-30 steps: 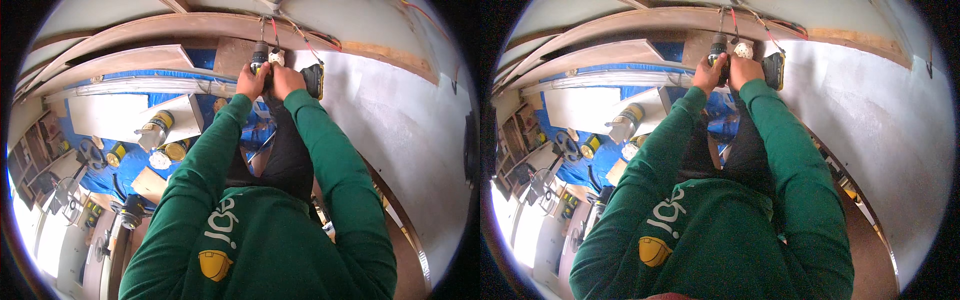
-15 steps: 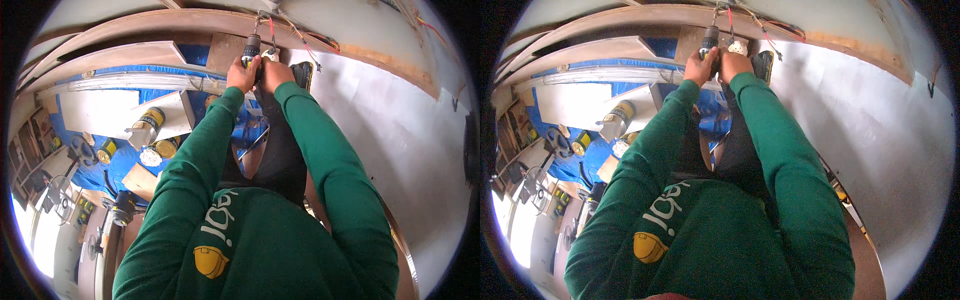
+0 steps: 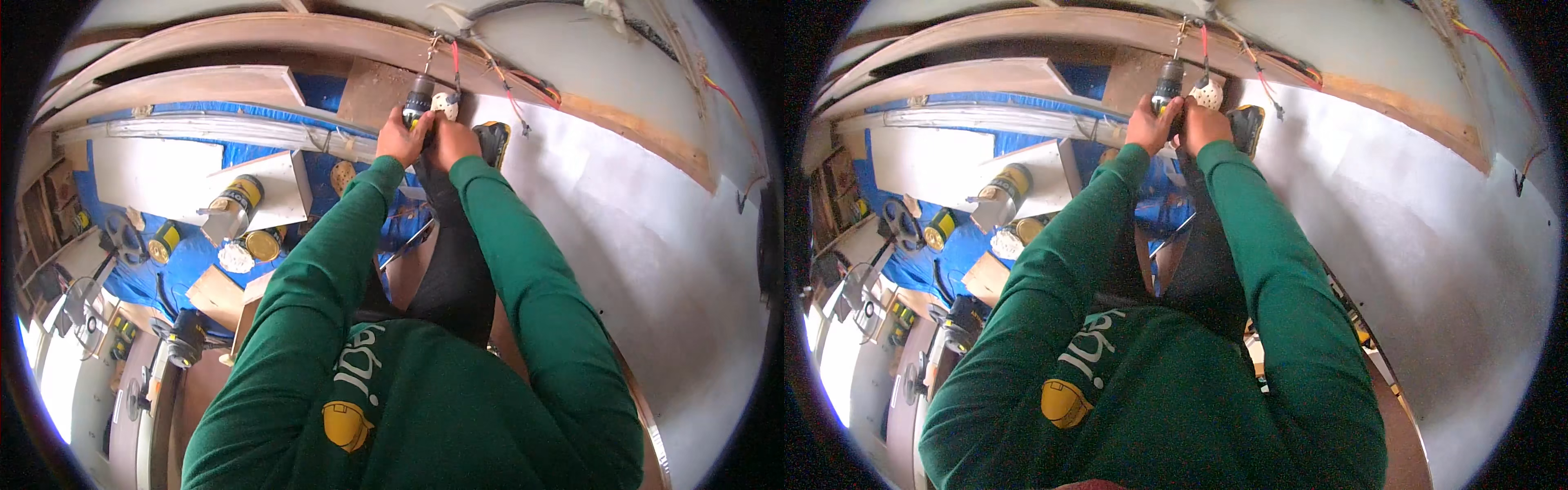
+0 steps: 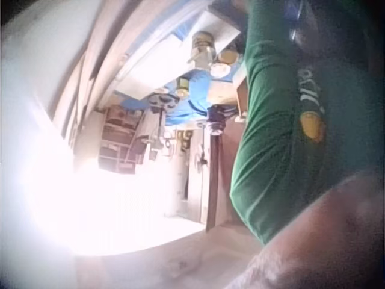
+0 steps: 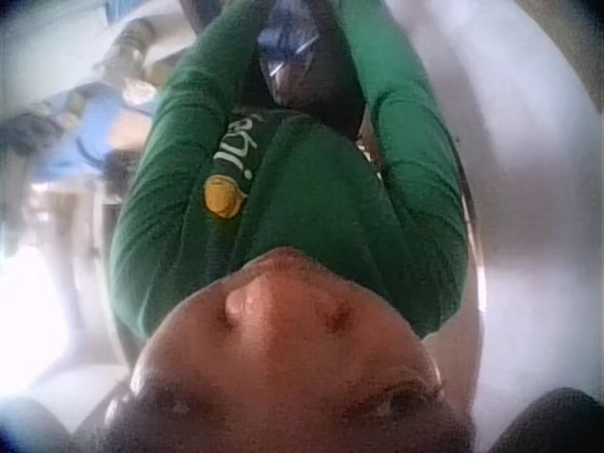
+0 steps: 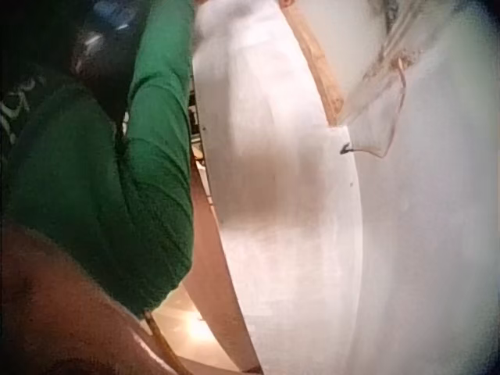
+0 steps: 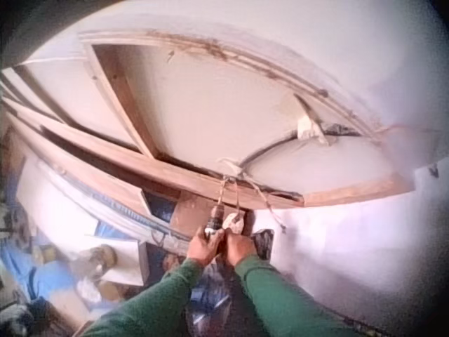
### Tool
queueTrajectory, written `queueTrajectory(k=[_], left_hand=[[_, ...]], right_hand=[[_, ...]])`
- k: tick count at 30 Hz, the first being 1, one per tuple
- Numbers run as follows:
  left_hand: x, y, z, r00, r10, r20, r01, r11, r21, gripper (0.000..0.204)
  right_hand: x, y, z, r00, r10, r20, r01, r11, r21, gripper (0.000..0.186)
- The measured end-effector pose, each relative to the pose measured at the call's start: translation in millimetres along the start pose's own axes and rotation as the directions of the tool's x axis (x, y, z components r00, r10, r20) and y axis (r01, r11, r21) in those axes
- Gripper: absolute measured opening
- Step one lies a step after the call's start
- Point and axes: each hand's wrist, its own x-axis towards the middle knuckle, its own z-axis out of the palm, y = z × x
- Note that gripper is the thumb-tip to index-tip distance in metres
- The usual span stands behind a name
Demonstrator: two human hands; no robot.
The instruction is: The person drills into a wooden beam using a drill and then manipulates wires.
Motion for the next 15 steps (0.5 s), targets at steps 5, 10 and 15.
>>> queueTrajectory(k=[5,10,15], left_hand=[[-22,35,-12,0.997,0.007,-0.071,-0.004,0.999,0.054,0.069],[-37,60,-28,0.998,0.007,-0.069,-0.006,1.000,0.025,0.069],[-67,49,-36,1.000,0.011,-0.018,-0.010,0.999,0.044,0.066]], right_hand=[[-28,-14,-41,0.999,0.008,-0.052,-0.012,0.997,-0.077,0.018],[-39,-21,-59,0.997,0.003,-0.078,-0.013,0.991,-0.133,0.019],[-77,-31,-63,0.999,-0.026,-0.044,0.020,0.991,-0.132,0.020]])
